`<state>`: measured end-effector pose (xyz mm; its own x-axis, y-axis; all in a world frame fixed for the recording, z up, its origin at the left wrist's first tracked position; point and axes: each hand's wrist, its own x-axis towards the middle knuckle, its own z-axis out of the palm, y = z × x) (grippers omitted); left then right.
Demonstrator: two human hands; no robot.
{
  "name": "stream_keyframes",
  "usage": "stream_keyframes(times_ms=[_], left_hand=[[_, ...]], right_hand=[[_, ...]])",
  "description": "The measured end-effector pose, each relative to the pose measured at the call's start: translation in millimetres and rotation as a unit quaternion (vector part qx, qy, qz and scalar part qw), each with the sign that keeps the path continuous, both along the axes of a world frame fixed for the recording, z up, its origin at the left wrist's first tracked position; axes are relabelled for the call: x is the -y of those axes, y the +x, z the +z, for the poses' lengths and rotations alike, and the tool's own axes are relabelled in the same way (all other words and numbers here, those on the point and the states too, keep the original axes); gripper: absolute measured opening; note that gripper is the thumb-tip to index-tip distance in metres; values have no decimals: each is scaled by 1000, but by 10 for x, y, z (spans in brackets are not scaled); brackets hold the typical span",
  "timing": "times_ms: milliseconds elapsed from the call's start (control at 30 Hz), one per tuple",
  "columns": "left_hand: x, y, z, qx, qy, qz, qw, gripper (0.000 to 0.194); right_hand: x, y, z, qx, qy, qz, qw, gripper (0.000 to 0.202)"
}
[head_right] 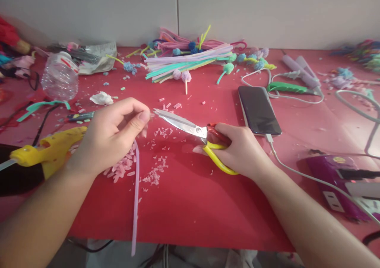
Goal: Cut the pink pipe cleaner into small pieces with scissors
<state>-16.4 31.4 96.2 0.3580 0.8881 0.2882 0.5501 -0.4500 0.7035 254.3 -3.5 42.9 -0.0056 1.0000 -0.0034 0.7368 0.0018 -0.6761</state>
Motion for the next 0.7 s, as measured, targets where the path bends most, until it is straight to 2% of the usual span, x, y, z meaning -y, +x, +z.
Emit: stream_keyframes(times_ms=[267,700], left_hand=[[4,-13,-1,-30,84,23,996,17],[2,-7,-9,-32,97,15,995,18]], right_hand=[[8,16,-16,-4,19,20,1000,74],[13,29,-10,1,1,22,1000,71]])
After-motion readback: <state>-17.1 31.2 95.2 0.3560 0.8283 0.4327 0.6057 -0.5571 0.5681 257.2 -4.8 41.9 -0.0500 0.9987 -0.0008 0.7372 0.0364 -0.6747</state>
